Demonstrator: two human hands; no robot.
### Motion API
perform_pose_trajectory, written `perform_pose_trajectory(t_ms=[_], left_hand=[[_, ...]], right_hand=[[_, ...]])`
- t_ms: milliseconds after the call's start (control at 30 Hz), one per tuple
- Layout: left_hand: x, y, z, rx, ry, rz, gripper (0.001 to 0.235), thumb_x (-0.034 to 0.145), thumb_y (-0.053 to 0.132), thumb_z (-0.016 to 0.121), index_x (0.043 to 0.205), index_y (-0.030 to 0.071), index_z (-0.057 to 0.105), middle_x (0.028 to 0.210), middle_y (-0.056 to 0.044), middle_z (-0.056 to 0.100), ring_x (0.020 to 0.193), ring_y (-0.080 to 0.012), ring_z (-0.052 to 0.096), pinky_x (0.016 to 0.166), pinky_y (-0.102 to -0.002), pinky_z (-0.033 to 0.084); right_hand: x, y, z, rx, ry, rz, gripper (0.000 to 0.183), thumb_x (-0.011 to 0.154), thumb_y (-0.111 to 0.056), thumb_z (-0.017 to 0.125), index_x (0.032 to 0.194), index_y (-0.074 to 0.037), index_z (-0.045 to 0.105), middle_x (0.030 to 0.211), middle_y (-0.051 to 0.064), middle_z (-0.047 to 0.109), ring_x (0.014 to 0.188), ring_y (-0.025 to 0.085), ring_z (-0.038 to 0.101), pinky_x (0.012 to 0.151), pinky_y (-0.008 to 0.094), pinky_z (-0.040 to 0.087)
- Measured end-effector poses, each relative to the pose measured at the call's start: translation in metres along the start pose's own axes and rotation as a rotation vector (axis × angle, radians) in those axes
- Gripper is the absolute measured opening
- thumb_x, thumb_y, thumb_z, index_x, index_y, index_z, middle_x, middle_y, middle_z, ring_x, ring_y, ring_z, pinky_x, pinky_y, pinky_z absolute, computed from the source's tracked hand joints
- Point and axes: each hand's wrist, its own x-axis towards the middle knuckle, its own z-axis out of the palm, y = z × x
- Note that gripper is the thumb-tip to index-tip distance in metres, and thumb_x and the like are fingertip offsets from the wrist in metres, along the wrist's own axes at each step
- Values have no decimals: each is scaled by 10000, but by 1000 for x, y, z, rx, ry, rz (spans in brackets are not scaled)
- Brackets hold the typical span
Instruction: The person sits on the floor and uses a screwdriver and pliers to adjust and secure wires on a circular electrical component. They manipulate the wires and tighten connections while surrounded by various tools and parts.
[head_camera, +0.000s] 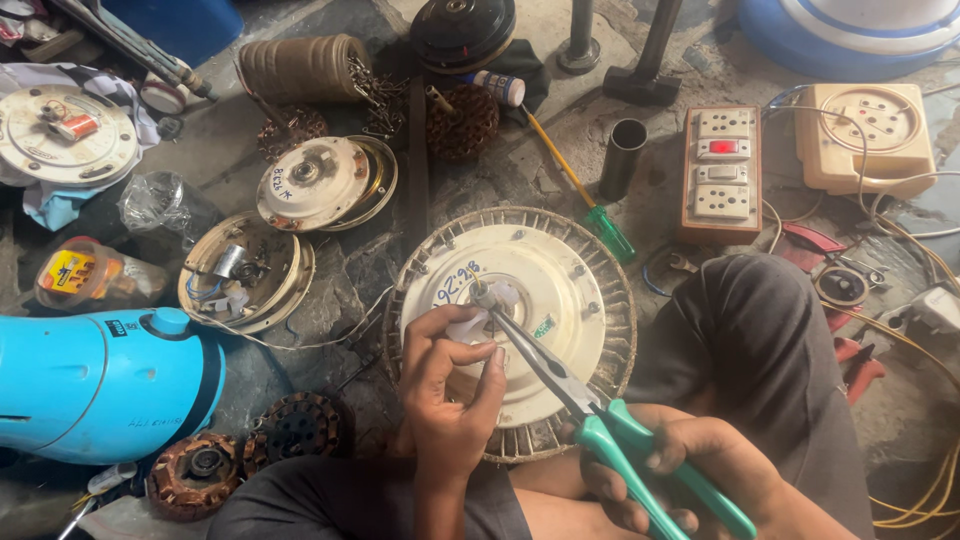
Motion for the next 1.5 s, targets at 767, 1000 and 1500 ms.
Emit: perform_pose_trajectory(t_ms=[767,1000,1500], left_hand=[[0,3,-1,36,-10,-6,209,790,-35,791,909,71,656,1256,-118,643,1174,-248,665,1011,-377,543],[6,9,5,105,53,50,334,821,-26,809,1107,77,671,1243,-111,633,1202,-264,655,1029,-381,545],[16,2,15,229,79,-55,479,796,7,799,1253,105,694,1102,-86,754,990,-208,762,866,-335,588]], right_hand=[[-1,-4,62,-9,340,92,547,703,10,485,1240,107,523,899,248,666,719,301,691,415,244,503],[0,-3,76,78,279,160,392,826,-74,490,1202,31,528,845,179,609,664,237,604,415,227,416],[-16,-4,30,425,-170,265,224,969,-190,494,1121,-26,508,867,69,515,632,103,542,466,180,441]])
